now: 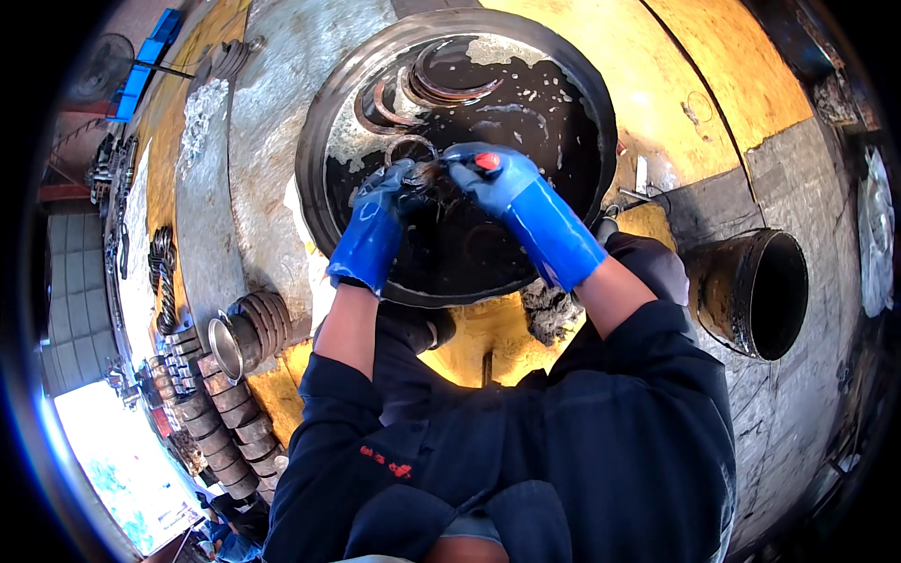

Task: The person uses a brush and their hands to scrub metal rings and industrial parts inside a bucket of dark liquid, then places the parts onto a cloth on the floor.

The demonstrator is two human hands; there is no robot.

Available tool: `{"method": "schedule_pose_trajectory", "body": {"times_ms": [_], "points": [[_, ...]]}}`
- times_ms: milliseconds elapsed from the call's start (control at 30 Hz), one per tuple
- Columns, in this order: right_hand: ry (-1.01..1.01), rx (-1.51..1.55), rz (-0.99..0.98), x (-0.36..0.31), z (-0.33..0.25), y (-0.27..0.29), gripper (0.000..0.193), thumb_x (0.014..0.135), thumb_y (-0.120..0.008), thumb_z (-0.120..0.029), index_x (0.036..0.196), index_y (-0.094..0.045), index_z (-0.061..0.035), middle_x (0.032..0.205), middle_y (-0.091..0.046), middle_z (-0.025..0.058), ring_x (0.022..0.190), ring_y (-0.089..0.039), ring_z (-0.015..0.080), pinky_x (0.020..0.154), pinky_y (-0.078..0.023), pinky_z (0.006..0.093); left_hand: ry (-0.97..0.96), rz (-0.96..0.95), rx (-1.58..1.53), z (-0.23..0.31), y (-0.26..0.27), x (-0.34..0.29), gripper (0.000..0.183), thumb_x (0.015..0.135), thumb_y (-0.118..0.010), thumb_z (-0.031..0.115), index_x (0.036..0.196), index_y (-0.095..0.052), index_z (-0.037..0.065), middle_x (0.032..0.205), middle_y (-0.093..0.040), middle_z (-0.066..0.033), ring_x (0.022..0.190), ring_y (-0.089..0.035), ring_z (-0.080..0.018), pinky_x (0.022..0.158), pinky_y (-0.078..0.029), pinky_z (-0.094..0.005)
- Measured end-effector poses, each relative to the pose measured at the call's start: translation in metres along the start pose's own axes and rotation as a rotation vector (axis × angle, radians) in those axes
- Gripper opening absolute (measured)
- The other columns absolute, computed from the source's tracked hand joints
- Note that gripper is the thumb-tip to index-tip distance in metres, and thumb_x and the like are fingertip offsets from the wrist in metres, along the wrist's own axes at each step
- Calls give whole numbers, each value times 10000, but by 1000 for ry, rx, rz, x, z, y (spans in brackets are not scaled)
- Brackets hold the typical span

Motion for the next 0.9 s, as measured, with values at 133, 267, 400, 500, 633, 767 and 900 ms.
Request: {"method": "schedule_pose_trajectory", "body": {"times_ms": [133, 267, 400, 500, 633, 767, 900], "points": [[11, -226, 249, 4, 22, 32, 220, 939, -704, -230, 1120, -755, -116, 995, -770, 110, 921, -736, 215, 873, -564, 319, 497, -3, -1155, 5, -8, -3, 307, 1057, -557, 222, 1255, -655, 8, 1199, -713, -114, 1119, -678, -214, 931, -554, -331], [-139, -180, 309, 2, 24, 37, 213, 964, -666, -206, 1108, -736, -65, 964, -761, 77, 888, -713, 183, 832, -558, 317, 621, -16, -1144, 11, -5, -7, 296, 1024, -629, 259, 1182, -698, 18, 1138, -717, -59, 1026, -662, -148, 899, -515, -272], [-118, 248, -36, 12, 5, 25, 226, 991, -651, -175, 1160, -712, -38, 1026, -733, 44, 933, -654, 88, 856, -533, 263, 659, -89, -974, 9, -18, 0, 330, 1002, -671, 267, 1189, -693, -4, 1117, -717, -54, 1001, -656, -160, 891, -506, -290], [49, 347, -63, 8, -16, -10, 244, 977, -658, -151, 1189, -718, -46, 1077, -738, 53, 969, -661, 94, 903, -527, 255, 328, 22, -554, -28, -21, -2, 336, 996, -677, 228, 1239, -683, -4, 1116, -718, -104, 1025, -657, -219, 945, -494, -339], [31, 118, 96, 10, -1, 17, 266, 979, -651, -187, 1195, -720, -50, 1078, -748, 70, 984, -691, 130, 903, -538, 279, 254, 5, -588, 18, -16, 6, 324, 981, -706, 218, 1226, -709, 5, 1159, -715, -108, 1081, -653, -204, 958, -497, -321], [-319, 287, 312, 7, 28, 28, 334, 940, -696, -336, 1100, -762, -51, 964, -770, 74, 892, -708, 159, 841, -547, 326, 246, 45, -642, 17, -11, 4, 307, 1003, -677, 230, 1209, -712, 5, 1186, -708, -119, 1109, -645, -204, 960, -507, -337], [-423, 27, 233, 4, 33, 25, 306, 947, -699, -309, 1080, -760, -40, 944, -769, 83, 860, -707, 166, 800, -553, 327, 175, 122, -719, 2, -9, 5, 289, 1018, -655, 220, 1213, -711, 14, 1193, -705, -118, 1116, -643, -202, 961, -511, -328]]}}
Point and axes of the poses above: each hand's wrist, its own x-axis towards the middle knuckle, its own y-axis out of the back of the hand, z = x × y, the point moved 5 cm from there along x, towards the middle knuckle
